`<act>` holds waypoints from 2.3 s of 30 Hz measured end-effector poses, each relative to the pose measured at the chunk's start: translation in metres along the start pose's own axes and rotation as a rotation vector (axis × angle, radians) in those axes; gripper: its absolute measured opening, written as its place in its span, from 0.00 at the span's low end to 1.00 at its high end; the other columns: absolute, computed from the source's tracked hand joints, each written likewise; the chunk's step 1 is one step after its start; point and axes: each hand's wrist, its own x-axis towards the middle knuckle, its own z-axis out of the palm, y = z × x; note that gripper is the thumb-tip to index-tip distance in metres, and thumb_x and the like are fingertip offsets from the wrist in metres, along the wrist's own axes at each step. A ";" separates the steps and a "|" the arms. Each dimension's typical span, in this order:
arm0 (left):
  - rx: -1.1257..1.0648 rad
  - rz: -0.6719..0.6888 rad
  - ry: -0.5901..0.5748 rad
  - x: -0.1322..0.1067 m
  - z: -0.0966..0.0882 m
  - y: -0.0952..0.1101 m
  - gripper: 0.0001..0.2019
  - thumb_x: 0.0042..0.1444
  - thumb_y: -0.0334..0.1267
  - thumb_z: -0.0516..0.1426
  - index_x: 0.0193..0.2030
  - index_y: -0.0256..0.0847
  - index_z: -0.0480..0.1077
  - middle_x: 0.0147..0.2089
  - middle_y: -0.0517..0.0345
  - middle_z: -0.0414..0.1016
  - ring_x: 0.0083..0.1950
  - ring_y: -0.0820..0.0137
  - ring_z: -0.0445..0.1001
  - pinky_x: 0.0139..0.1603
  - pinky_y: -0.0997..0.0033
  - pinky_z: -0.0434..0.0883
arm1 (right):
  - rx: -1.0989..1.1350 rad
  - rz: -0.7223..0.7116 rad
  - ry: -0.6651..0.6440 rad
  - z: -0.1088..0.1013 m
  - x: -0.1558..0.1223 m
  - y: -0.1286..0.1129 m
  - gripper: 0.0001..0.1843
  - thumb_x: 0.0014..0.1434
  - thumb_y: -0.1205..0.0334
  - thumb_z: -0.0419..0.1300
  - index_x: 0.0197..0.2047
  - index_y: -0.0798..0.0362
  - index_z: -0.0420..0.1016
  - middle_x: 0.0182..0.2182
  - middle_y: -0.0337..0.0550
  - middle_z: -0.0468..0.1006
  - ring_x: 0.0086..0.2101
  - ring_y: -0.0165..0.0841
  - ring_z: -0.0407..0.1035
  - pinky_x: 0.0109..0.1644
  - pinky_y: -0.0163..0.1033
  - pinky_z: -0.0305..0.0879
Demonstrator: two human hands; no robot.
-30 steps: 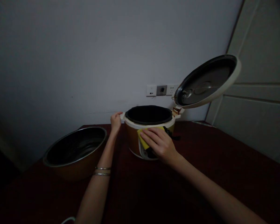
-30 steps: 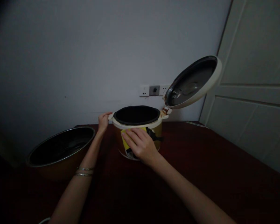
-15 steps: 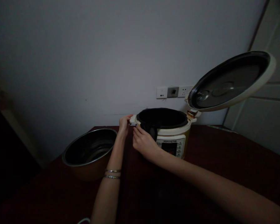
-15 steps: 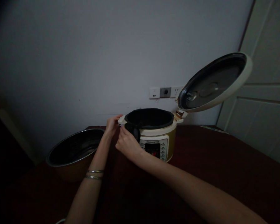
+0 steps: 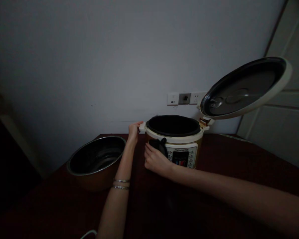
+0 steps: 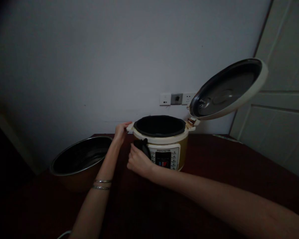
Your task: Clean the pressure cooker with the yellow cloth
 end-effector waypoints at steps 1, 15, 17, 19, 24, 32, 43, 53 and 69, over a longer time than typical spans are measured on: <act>0.005 -0.006 -0.005 0.000 -0.001 0.000 0.14 0.32 0.25 0.52 0.27 0.32 0.76 0.25 0.54 0.76 0.27 0.72 0.71 0.31 0.73 0.66 | -0.025 0.039 0.010 -0.007 0.011 0.010 0.11 0.58 0.67 0.57 0.37 0.59 0.81 0.38 0.55 0.80 0.44 0.43 0.72 0.63 0.55 0.50; 0.034 0.004 -0.074 -0.001 -0.003 0.003 0.11 0.32 0.25 0.53 0.24 0.31 0.75 0.25 0.52 0.76 0.28 0.71 0.71 0.33 0.73 0.66 | -0.133 0.050 0.037 0.065 -0.023 -0.065 0.20 0.57 0.62 0.54 0.45 0.69 0.77 0.45 0.64 0.77 0.48 0.47 0.70 0.60 0.55 0.57; 0.042 0.012 -0.080 0.000 -0.003 0.002 0.12 0.33 0.26 0.53 0.26 0.31 0.76 0.24 0.52 0.76 0.29 0.70 0.72 0.34 0.72 0.67 | -0.091 0.016 0.060 0.065 -0.036 -0.066 0.20 0.57 0.63 0.54 0.45 0.70 0.76 0.45 0.64 0.76 0.48 0.46 0.70 0.60 0.53 0.57; 0.057 0.019 -0.082 0.000 -0.004 0.002 0.15 0.33 0.27 0.53 0.29 0.31 0.76 0.25 0.51 0.76 0.30 0.68 0.73 0.35 0.71 0.67 | -0.067 -0.031 0.091 0.064 -0.049 -0.062 0.20 0.57 0.64 0.54 0.46 0.70 0.76 0.46 0.64 0.76 0.49 0.44 0.70 0.61 0.51 0.57; 0.061 0.018 -0.084 0.000 -0.004 0.002 0.16 0.33 0.27 0.53 0.31 0.30 0.76 0.25 0.50 0.76 0.30 0.68 0.73 0.35 0.70 0.67 | -0.044 -0.145 0.093 0.053 -0.079 -0.053 0.18 0.56 0.68 0.55 0.47 0.69 0.75 0.48 0.60 0.75 0.52 0.43 0.66 0.60 0.45 0.59; 0.041 0.037 -0.078 -0.003 -0.001 0.003 0.11 0.32 0.25 0.54 0.24 0.30 0.75 0.23 0.51 0.76 0.28 0.69 0.72 0.35 0.70 0.68 | -0.034 -0.256 0.061 0.041 -0.116 -0.036 0.17 0.58 0.72 0.51 0.47 0.63 0.75 0.50 0.53 0.75 0.55 0.39 0.61 0.55 0.39 0.61; 0.111 0.107 -0.031 0.004 0.001 -0.003 0.12 0.32 0.27 0.52 0.25 0.33 0.75 0.26 0.53 0.75 0.30 0.68 0.71 0.35 0.70 0.68 | 0.297 -0.010 0.061 -0.012 -0.169 -0.025 0.22 0.63 0.70 0.46 0.60 0.57 0.63 0.57 0.47 0.68 0.54 0.34 0.60 0.51 0.42 0.63; 0.213 0.156 0.172 -0.006 0.006 0.014 0.15 0.41 0.25 0.53 0.39 0.32 0.70 0.27 0.57 0.70 0.28 0.74 0.68 0.33 0.72 0.66 | 0.725 1.070 0.322 0.015 -0.254 0.010 0.14 0.56 0.63 0.55 0.46 0.53 0.73 0.42 0.49 0.75 0.42 0.39 0.70 0.47 0.46 0.67; 0.584 -0.029 -0.734 -0.217 0.114 -0.026 0.08 0.46 0.29 0.52 0.19 0.38 0.69 0.21 0.56 0.68 0.18 0.73 0.65 0.18 0.73 0.62 | 1.431 1.838 0.394 0.056 -0.235 0.065 0.16 0.49 0.64 0.63 0.42 0.62 0.73 0.25 0.43 0.78 0.20 0.29 0.69 0.18 0.30 0.64</act>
